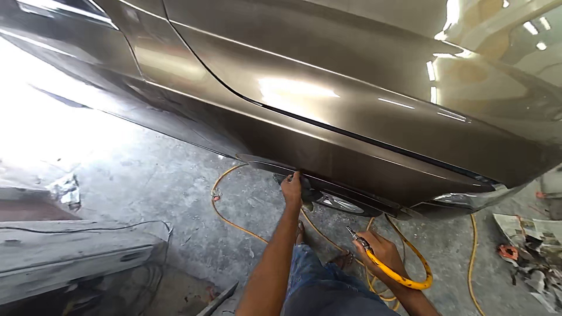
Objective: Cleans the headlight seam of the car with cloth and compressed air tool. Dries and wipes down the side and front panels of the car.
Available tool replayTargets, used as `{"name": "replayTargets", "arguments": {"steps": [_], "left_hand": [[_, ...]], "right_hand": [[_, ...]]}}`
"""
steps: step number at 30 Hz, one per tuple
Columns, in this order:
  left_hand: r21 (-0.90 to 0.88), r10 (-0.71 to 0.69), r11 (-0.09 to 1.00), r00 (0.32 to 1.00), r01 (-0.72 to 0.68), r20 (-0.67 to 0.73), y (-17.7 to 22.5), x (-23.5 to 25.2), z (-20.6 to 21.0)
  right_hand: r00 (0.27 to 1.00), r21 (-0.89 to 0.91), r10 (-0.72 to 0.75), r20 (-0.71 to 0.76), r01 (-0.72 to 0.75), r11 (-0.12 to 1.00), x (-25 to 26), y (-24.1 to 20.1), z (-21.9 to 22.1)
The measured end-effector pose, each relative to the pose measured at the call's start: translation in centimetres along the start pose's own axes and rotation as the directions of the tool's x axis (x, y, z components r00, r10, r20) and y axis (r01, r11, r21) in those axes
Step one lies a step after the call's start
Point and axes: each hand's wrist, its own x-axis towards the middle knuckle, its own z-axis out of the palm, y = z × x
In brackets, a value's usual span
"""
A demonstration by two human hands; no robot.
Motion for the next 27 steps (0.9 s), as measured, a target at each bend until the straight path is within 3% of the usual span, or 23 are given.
{"name": "replayTargets", "arguments": {"steps": [6,9,11,14,16,18,19,20,21,22,23,27], "left_hand": [[-0.087,-0.155,0.986,0.975,0.142,-0.16,2.5,10.8,-8.6],[-0.227,-0.172,0.965,0.971,0.132,-0.169,4.2,15.5,-12.3],[-0.402,-0.131,0.912,0.986,0.078,-0.106,6.0,15.2,-13.7],[-0.682,-0.012,0.728,0.995,0.075,0.097,8.3,9.7,-14.9],[-0.7,0.159,0.715,0.975,-0.005,0.156,9.8,4.6,-14.8],[-0.564,0.459,0.772,0.871,-0.293,0.176,10.5,1.5,-13.9],[-0.374,0.634,0.756,0.743,-0.538,0.213,10.6,1.2,-13.3],[-0.141,0.779,0.612,0.562,-0.779,0.277,10.7,1.9,-12.5],[0.078,0.849,0.42,0.422,-0.904,0.318,10.7,3.3,-11.2],[0.237,0.864,0.281,0.352,-0.93,0.36,10.7,4.8,-9.8],[0.33,0.86,0.2,0.327,-0.922,0.393,10.7,6.2,-8.5],[0.419,0.845,0.033,0.249,-0.907,0.473,9.6,6.9,-5.0]], "right_hand": [[1.0,-0.009,-0.011,0.012,0.011,1.0,2.6,-4.7,2.8],[0.999,-0.003,-0.044,0.026,0.044,0.999,4.2,-7.0,4.2],[0.998,-0.013,-0.057,0.033,0.057,0.998,5.3,-8.5,4.8],[0.998,0.0,-0.066,0.006,0.066,0.998,7.1,-10.5,4.8],[0.998,0.004,-0.059,-0.03,0.059,0.998,8.2,-11.7,4.3],[0.997,0.017,-0.052,-0.061,0.053,0.998,8.9,-12.7,3.6],[0.996,0.026,-0.046,-0.072,0.048,0.999,9.1,-13.2,3.3],[0.996,0.033,-0.041,-0.075,0.043,0.999,9.2,-13.6,3.0],[0.997,0.041,-0.036,-0.071,0.039,0.998,9.4,-14.0,2.7],[0.998,0.05,-0.031,-0.062,0.034,0.998,9.6,-14.4,2.4],[0.998,0.054,-0.029,-0.055,0.032,0.998,10.0,-14.8,2.1],[0.996,0.057,-0.04,-0.083,0.045,0.997,10.2,-15.5,0.8]]}}
